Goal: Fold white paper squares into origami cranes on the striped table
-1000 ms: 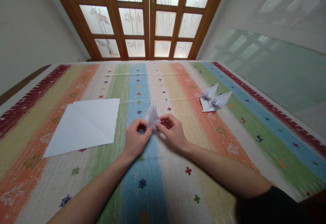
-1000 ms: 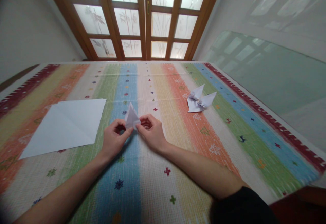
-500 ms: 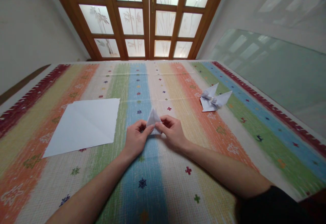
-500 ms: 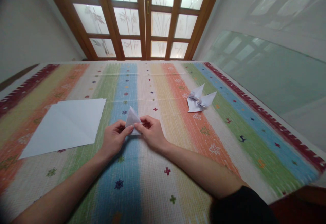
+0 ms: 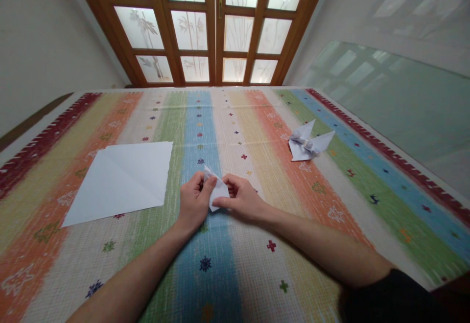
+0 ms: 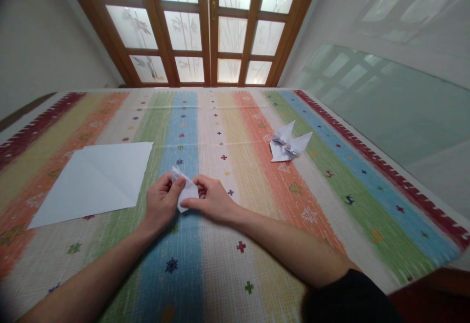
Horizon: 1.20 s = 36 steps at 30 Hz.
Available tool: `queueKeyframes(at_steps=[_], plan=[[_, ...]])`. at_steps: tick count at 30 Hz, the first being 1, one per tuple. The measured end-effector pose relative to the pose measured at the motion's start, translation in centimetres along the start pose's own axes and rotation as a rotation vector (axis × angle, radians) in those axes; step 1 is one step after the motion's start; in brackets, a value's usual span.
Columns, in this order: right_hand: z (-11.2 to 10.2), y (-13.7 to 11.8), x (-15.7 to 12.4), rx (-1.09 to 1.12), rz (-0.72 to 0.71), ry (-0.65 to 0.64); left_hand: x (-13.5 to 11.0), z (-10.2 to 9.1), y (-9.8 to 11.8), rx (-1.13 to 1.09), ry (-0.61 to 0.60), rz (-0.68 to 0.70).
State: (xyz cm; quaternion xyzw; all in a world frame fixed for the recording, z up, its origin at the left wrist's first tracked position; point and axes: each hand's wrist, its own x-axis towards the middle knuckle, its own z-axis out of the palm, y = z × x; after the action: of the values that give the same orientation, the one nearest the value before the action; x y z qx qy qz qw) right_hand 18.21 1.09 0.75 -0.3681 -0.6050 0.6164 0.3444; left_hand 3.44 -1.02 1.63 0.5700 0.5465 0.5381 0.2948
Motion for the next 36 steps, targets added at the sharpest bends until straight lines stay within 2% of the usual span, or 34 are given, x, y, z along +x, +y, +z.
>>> queueKeyframes(at_steps=[3,7,12,16,21,26,29,33,36], plan=[[0.0,-0.1,0.0,-0.01,0.061,0.006,0.1,-0.1,0.0,-0.002,-0.006,-0.004],[-0.2,-0.5,-0.1,-0.222,0.009,0.042,0.3,-0.1,-0.1,-0.028,-0.021,-0.043],[0.1,-0.6,-0.3,-0.385,-0.029,0.033,0.4,0.2,-0.5,-0.079,0.1,-0.074],[0.4,-0.1,-0.4,-0.38,-0.02,-0.044,0.7,0.3,-0.9,-0.139,0.171,-0.097],[0.4,-0.1,-0.5,-0.389,-0.03,0.008,0.6,0.2,-0.9,-0.052,0.108,-0.118],[1.0,-0.4,-0.9,-0.299,-0.017,-0.024,0.4,0.0,-0.3,0.04,0.209,-0.07],[1.3,-0.5,-1.2,-0.262,0.01,-0.056,0.4,-0.2,0.2,0.042,0.228,-0.055],[1.3,-0.6,-1.3,-0.241,0.024,-0.084,0.6,-0.3,0.3,0.015,0.2,-0.071],[1.0,-0.6,-1.2,-0.237,0.017,-0.084,0.8,-0.3,0.1,-0.092,0.146,-0.08]])
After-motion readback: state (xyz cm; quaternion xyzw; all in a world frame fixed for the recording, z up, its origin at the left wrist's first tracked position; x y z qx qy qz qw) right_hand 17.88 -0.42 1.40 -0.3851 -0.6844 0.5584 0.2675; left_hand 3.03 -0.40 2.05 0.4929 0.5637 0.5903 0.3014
